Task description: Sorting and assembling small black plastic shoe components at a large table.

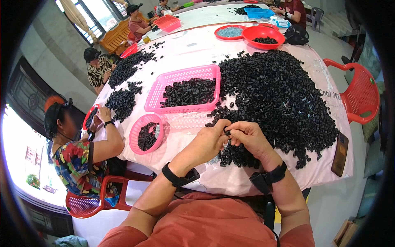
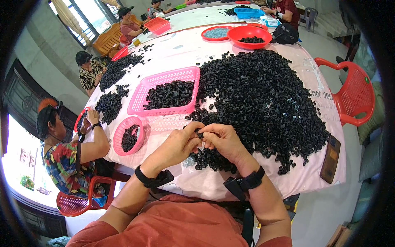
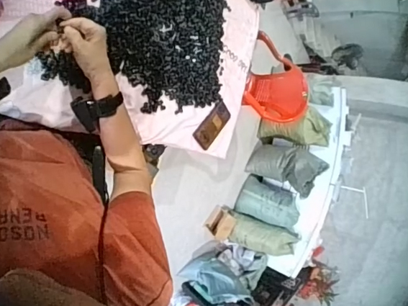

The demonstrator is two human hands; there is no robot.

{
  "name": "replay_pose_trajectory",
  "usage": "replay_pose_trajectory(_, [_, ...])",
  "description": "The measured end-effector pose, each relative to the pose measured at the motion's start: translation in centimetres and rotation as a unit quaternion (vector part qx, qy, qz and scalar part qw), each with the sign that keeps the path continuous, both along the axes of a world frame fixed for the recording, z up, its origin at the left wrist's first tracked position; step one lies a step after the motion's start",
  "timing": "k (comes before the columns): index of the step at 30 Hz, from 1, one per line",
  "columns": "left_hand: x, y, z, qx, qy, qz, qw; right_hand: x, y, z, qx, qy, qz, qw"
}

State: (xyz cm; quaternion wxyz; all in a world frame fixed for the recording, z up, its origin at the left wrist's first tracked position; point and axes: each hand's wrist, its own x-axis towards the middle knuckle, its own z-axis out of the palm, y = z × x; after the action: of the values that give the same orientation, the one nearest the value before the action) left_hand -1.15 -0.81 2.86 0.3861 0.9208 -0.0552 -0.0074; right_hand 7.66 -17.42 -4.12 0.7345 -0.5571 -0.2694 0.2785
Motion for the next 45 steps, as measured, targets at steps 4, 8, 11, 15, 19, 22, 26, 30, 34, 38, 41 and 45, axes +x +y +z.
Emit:
replay_pose_trajectory(4, [0.0,-0.1,0.7,-0.001,0.006,-0.016,1.000,0.1,-0.1,-0.1,0.001,-0.017,0.016,1.000])
replay_pose_trajectory(8, [0.2,0.4,0.8,-0.085,0.058,-0.023,0.994,0.1,-0.2,0.3,0.004,-0.009,0.028,1.000])
replay_pose_trajectory(11, [0.4,0.8,0.4,-0.138,0.086,-0.009,0.987,0.1,-0.3,0.4,0.013,0.002,0.031,0.999])
replay_pose_trajectory(15, [0.7,1.2,0.0,-0.134,0.082,0.007,0.987,0.2,-0.4,0.3,0.031,0.028,0.046,0.998])
replay_pose_trajectory(19, [1.1,1.1,-0.4,-0.108,0.039,0.018,0.993,0.2,-0.4,0.4,0.049,0.037,0.033,0.998])
replay_pose_trajectory(22, [1.4,1.2,-0.7,-0.135,0.057,0.053,0.988,0.3,-0.5,0.4,0.056,0.032,0.037,0.997])
replay_pose_trajectory(26, [1.8,1.9,-2.2,-0.103,0.031,0.063,0.992,0.4,-0.3,0.0,0.065,0.055,0.002,0.996])
replay_pose_trajectory(30, [1.4,2.6,-3.8,0.130,-0.084,0.019,0.988,0.5,-0.4,0.3,0.073,0.082,-0.044,0.993])
replay_pose_trajectory(34, [1.3,1.9,-4.2,0.203,-0.085,0.043,0.974,0.7,-0.4,0.1,0.075,0.093,-0.054,0.991])
replay_pose_trajectory(38, [1.5,1.4,-4.4,0.242,-0.041,0.054,0.968,0.7,-0.3,-0.1,0.065,0.082,-0.044,0.994])
replay_pose_trajectory(41, [1.5,1.1,-4.5,0.255,-0.039,0.051,0.965,0.6,-0.2,-0.1,0.060,0.085,-0.035,0.994])
replay_pose_trajectory(45, [1.6,1.2,-4.5,0.249,-0.039,0.048,0.966,0.6,-0.2,-0.2,0.059,0.073,-0.030,0.995])
